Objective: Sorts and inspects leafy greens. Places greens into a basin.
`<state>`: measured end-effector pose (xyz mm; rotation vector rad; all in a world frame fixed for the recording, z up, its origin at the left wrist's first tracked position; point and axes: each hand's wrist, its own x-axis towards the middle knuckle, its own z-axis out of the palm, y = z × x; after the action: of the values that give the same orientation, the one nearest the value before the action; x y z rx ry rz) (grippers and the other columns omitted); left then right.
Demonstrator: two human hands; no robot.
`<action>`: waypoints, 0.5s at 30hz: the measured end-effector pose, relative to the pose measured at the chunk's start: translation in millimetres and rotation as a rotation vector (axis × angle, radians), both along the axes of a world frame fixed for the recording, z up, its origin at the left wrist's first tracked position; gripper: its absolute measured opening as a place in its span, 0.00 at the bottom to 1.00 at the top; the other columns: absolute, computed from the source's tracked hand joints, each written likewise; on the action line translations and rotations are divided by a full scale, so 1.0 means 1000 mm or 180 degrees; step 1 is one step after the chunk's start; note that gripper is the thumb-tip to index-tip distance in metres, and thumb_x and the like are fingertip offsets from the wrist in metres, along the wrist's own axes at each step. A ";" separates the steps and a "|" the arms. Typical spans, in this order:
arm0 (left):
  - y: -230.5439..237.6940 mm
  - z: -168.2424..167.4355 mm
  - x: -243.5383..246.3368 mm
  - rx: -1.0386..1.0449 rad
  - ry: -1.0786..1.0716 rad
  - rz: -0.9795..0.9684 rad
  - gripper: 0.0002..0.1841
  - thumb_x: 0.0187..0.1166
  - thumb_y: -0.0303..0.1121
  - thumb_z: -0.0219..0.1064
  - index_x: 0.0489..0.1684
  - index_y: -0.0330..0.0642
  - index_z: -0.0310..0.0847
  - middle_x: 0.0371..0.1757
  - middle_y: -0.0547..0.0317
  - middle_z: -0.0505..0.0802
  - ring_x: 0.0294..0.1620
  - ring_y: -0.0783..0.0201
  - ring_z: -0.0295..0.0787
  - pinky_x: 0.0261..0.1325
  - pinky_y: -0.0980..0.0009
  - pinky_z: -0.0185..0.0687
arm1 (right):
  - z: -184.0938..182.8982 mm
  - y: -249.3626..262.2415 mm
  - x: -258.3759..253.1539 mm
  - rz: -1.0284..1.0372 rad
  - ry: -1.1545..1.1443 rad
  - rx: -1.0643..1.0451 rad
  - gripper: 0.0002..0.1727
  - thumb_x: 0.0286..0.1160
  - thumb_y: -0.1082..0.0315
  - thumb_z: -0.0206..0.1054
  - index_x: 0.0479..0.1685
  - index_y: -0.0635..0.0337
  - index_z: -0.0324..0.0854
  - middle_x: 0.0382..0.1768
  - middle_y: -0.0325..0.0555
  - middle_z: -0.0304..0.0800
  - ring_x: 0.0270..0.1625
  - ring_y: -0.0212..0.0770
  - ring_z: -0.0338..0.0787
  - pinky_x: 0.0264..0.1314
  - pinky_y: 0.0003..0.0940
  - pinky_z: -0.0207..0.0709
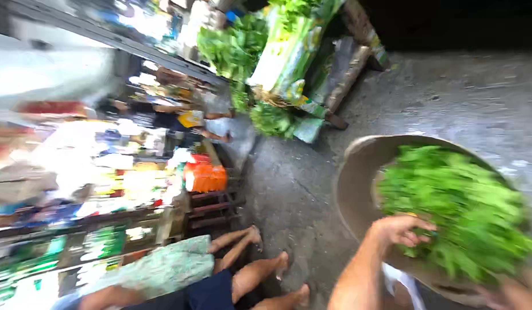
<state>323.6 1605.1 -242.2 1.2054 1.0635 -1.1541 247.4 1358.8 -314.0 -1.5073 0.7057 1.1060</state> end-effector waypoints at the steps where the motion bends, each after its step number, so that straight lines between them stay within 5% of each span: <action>1: -0.005 -0.018 -0.016 -0.0087 0.0080 0.0338 0.17 0.85 0.38 0.62 0.70 0.49 0.78 0.33 0.57 0.86 0.17 0.73 0.70 0.17 0.79 0.64 | 0.022 -0.003 0.001 0.0043 -0.0091 -0.0157 0.38 0.88 0.62 0.58 0.96 0.49 0.46 0.72 0.67 0.78 0.54 0.60 0.92 0.51 0.61 0.87; 3: -0.004 -0.057 -0.036 -0.0399 0.0199 0.0945 0.15 0.85 0.38 0.60 0.66 0.50 0.75 0.25 0.59 0.83 0.11 0.75 0.66 0.11 0.82 0.59 | 0.053 -0.012 0.003 0.0277 -0.0468 -0.0479 0.39 0.85 0.68 0.61 0.94 0.57 0.49 0.75 0.70 0.75 0.62 0.64 0.88 0.57 0.64 0.84; 7: 0.034 -0.112 -0.025 -0.0600 0.0351 0.1808 0.12 0.86 0.37 0.57 0.63 0.51 0.71 0.19 0.63 0.79 0.08 0.77 0.63 0.09 0.84 0.56 | 0.096 0.005 0.036 0.0243 -0.1084 -0.0764 0.27 0.83 0.73 0.52 0.81 0.72 0.66 0.63 0.63 0.85 0.51 0.44 0.92 0.52 0.42 0.88; 9: 0.054 -0.128 -0.005 -0.0510 0.0585 0.2044 0.12 0.87 0.38 0.57 0.64 0.51 0.70 0.18 0.63 0.76 0.07 0.76 0.62 0.08 0.83 0.57 | 0.103 0.042 0.058 0.0475 -0.1600 -0.0912 0.25 0.83 0.72 0.53 0.77 0.74 0.71 0.64 0.63 0.86 0.58 0.42 0.91 0.61 0.38 0.86; 13: 0.097 -0.154 0.014 -0.0343 0.0792 0.2142 0.14 0.88 0.42 0.56 0.64 0.48 0.72 0.19 0.64 0.74 0.09 0.73 0.63 0.11 0.80 0.61 | 0.062 0.177 0.104 0.2201 -0.2562 -0.0739 0.20 0.81 0.68 0.57 0.65 0.60 0.88 0.72 0.55 0.86 0.77 0.54 0.82 0.80 0.55 0.74; 15: 0.115 -0.141 0.021 -0.0075 0.0555 0.2223 0.15 0.92 0.40 0.52 0.61 0.41 0.77 0.31 0.57 0.84 0.25 0.66 0.76 0.31 0.70 0.76 | 0.018 0.254 0.129 0.3378 -0.2628 -0.0473 0.21 0.81 0.65 0.57 0.66 0.46 0.91 0.77 0.45 0.83 0.85 0.56 0.73 0.86 0.62 0.62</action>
<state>344.7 1719.8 -383.7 0.6255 1.4448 -0.7209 376.7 1613.1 -295.9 -2.3137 -0.6885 0.9897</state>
